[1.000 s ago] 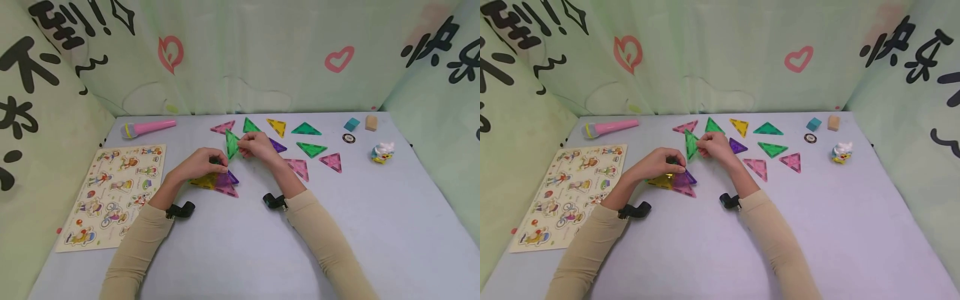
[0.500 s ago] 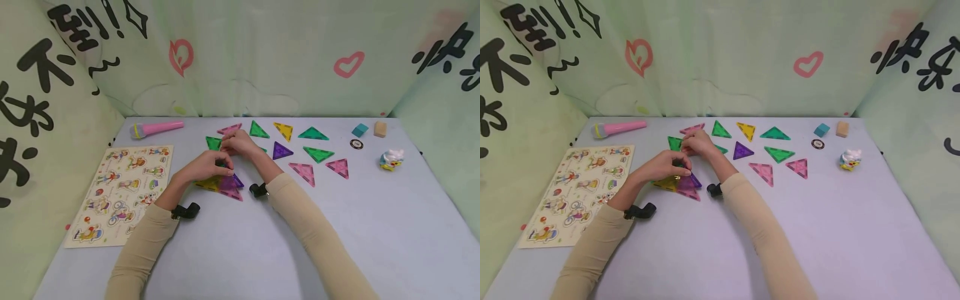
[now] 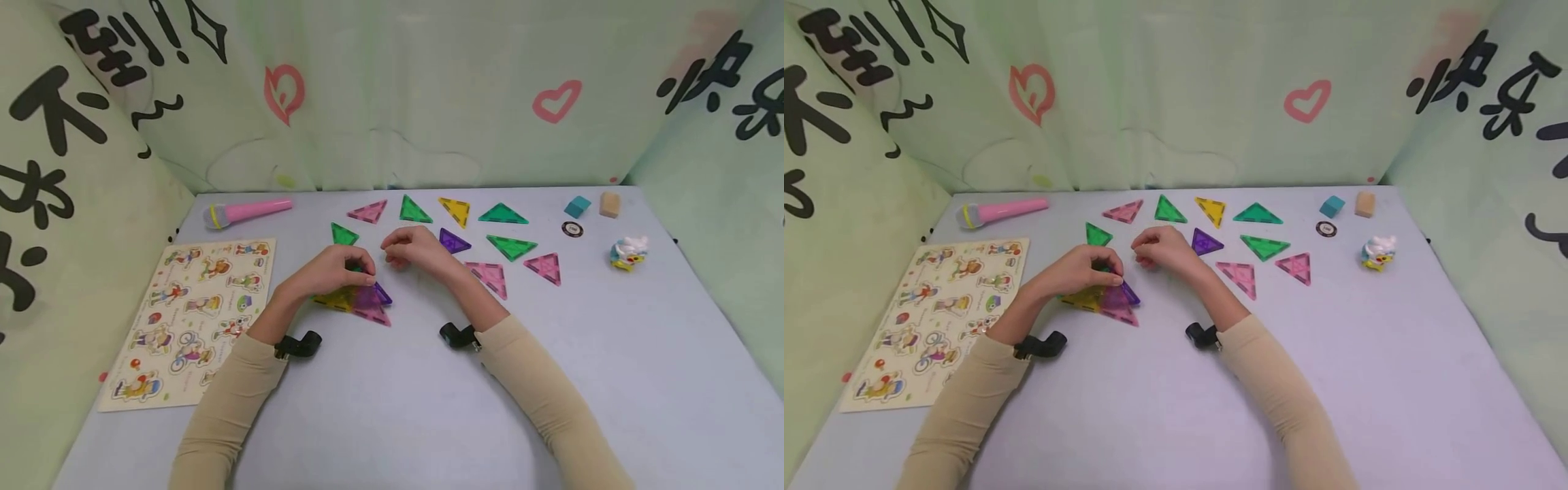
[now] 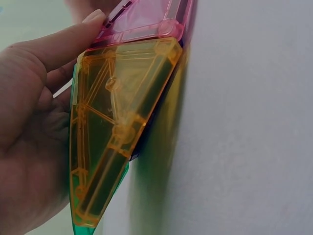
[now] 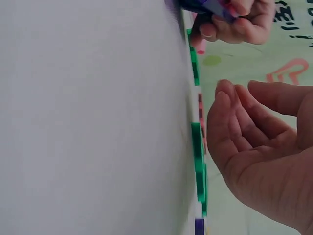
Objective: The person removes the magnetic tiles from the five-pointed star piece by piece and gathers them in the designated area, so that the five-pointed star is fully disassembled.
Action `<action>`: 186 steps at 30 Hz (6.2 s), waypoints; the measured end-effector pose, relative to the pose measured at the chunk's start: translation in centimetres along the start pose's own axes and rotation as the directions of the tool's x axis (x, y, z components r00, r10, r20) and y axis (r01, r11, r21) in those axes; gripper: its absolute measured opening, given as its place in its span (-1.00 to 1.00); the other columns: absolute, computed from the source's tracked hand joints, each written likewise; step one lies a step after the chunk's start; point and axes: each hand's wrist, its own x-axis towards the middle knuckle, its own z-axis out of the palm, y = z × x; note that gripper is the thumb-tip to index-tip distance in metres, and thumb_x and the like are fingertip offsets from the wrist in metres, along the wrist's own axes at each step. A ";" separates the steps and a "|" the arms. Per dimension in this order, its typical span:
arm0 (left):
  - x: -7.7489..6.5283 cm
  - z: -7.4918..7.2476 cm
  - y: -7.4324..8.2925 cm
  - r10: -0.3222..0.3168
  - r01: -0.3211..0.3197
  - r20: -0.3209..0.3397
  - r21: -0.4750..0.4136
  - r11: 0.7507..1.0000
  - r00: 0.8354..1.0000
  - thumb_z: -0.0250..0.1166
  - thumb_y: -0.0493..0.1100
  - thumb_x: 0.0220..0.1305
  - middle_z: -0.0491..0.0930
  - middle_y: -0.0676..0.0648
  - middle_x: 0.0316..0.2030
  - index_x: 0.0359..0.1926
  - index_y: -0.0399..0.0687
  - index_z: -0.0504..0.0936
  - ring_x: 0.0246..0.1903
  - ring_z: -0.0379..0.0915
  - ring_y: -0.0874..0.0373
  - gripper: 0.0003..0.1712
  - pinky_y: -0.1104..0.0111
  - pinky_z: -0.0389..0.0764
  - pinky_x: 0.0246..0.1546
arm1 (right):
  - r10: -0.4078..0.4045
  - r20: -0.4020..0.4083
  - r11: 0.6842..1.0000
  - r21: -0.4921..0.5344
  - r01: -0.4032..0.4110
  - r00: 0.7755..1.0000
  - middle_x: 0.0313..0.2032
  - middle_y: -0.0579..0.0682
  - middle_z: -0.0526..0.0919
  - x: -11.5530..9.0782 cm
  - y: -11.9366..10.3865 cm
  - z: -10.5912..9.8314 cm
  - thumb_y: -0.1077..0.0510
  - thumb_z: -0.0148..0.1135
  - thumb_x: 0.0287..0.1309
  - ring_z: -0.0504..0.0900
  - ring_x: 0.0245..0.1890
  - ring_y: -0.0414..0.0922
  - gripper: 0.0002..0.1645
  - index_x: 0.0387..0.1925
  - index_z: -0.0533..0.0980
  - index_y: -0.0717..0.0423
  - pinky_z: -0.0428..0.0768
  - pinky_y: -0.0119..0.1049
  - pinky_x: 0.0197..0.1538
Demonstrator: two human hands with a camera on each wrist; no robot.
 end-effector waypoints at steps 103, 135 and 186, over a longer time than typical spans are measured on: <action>-2.9 1.5 0.5 -0.161 0.165 -0.054 0.068 0.984 0.985 0.33 0.09 0.31 0.32 0.06 -0.65 -0.55 -0.08 0.52 -0.58 0.28 0.15 -0.58 0.38 0.24 -0.51 | 0.071 -0.187 0.965 -0.236 -0.115 0.980 -0.63 0.01 0.60 0.5 0.1 0.7 0.05 0.25 0.30 0.53 -0.65 -0.14 -0.72 -0.33 0.67 0.21 0.52 -0.35 -0.49; -3.7 -6.7 -5.0 -0.318 0.526 -0.570 0.244 0.815 0.757 0.16 0.18 0.40 0.66 -0.16 -0.26 -0.03 -0.08 0.67 -0.29 0.49 -0.06 -0.54 0.08 0.43 -0.27 | -0.047 0.236 0.881 -0.448 0.151 0.971 -0.30 -0.02 0.69 -4.2 -0.6 1.6 0.12 0.20 0.34 0.52 -0.35 -0.14 -0.78 -0.05 0.64 0.05 0.53 -0.32 -0.24; -4.2 -2.4 0.3 -0.223 0.195 0.062 0.301 0.934 0.973 0.48 -0.04 0.14 0.49 0.01 -0.41 -0.31 -0.11 0.60 -0.37 0.33 0.15 -0.72 0.36 0.35 -0.34 | -0.008 0.331 0.968 -0.233 0.090 0.944 -0.52 0.02 0.55 -4.8 -0.4 3.2 0.10 0.20 0.32 0.46 -0.47 -0.12 -0.65 0.10 0.54 0.10 0.39 -0.32 -0.29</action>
